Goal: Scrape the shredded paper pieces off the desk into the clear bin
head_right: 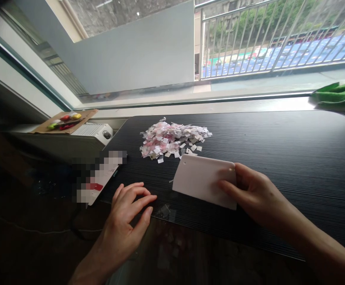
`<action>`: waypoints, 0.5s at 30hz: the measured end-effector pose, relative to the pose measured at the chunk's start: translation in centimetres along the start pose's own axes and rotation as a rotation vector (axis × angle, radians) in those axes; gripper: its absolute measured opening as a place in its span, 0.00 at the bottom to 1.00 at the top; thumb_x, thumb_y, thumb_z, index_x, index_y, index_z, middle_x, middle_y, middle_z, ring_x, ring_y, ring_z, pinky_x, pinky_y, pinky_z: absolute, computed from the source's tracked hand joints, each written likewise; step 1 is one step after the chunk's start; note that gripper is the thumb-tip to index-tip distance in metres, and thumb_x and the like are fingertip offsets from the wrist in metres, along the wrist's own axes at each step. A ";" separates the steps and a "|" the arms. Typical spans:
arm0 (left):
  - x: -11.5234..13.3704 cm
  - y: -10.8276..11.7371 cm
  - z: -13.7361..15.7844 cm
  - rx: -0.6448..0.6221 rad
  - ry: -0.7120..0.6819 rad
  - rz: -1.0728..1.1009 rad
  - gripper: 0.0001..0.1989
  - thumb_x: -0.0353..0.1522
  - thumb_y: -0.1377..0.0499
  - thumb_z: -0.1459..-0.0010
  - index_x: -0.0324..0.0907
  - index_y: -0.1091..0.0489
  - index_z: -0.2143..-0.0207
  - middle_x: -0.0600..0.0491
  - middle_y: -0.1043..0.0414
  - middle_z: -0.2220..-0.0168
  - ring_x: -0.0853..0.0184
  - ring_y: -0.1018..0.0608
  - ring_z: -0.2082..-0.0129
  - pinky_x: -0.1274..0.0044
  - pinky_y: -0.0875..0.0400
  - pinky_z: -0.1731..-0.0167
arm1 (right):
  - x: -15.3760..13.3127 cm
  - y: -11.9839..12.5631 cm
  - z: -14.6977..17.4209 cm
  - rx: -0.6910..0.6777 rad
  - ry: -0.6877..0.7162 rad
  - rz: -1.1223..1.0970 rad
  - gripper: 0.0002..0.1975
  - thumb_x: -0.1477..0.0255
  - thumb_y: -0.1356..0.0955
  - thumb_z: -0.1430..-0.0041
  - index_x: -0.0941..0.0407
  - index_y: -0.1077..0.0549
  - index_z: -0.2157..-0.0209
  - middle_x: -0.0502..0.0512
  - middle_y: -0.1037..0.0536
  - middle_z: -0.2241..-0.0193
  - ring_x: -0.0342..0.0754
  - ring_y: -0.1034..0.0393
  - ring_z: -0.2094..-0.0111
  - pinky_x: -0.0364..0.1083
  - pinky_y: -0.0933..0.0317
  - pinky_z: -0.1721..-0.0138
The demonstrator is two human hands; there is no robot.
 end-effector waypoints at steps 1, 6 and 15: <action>0.0 0.0 0.0 -0.001 0.002 -0.001 0.14 0.24 0.48 0.42 0.46 0.27 0.58 0.51 0.29 0.59 0.59 0.31 0.47 0.51 0.48 0.40 | 0.1 -0.4 0.1 -0.030 -0.004 -0.003 0.14 0.56 0.28 0.53 0.52 0.24 0.69 0.53 0.20 0.72 0.52 0.25 0.71 0.44 0.29 0.75; -0.1 0.0 0.0 -0.008 0.012 -0.005 0.14 0.24 0.48 0.42 0.46 0.27 0.58 0.51 0.29 0.59 0.59 0.31 0.47 0.51 0.48 0.41 | -0.1 -2.3 1.2 -0.124 -0.034 -0.030 0.15 0.56 0.28 0.52 0.53 0.27 0.72 0.51 0.23 0.75 0.52 0.27 0.72 0.45 0.31 0.76; -0.2 -0.1 0.2 -0.017 0.013 -0.005 0.14 0.24 0.48 0.41 0.46 0.28 0.57 0.51 0.30 0.59 0.59 0.32 0.46 0.51 0.49 0.40 | -0.5 -3.0 1.8 -0.118 0.003 0.030 0.17 0.54 0.30 0.49 0.53 0.30 0.75 0.51 0.25 0.77 0.50 0.28 0.74 0.43 0.32 0.77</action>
Point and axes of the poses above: each hand's wrist, its own z-axis away from the middle knuckle, its own y-axis out of the back of the hand, x = y × z, the point moved 9 cm from there along -z, towards the middle knuckle
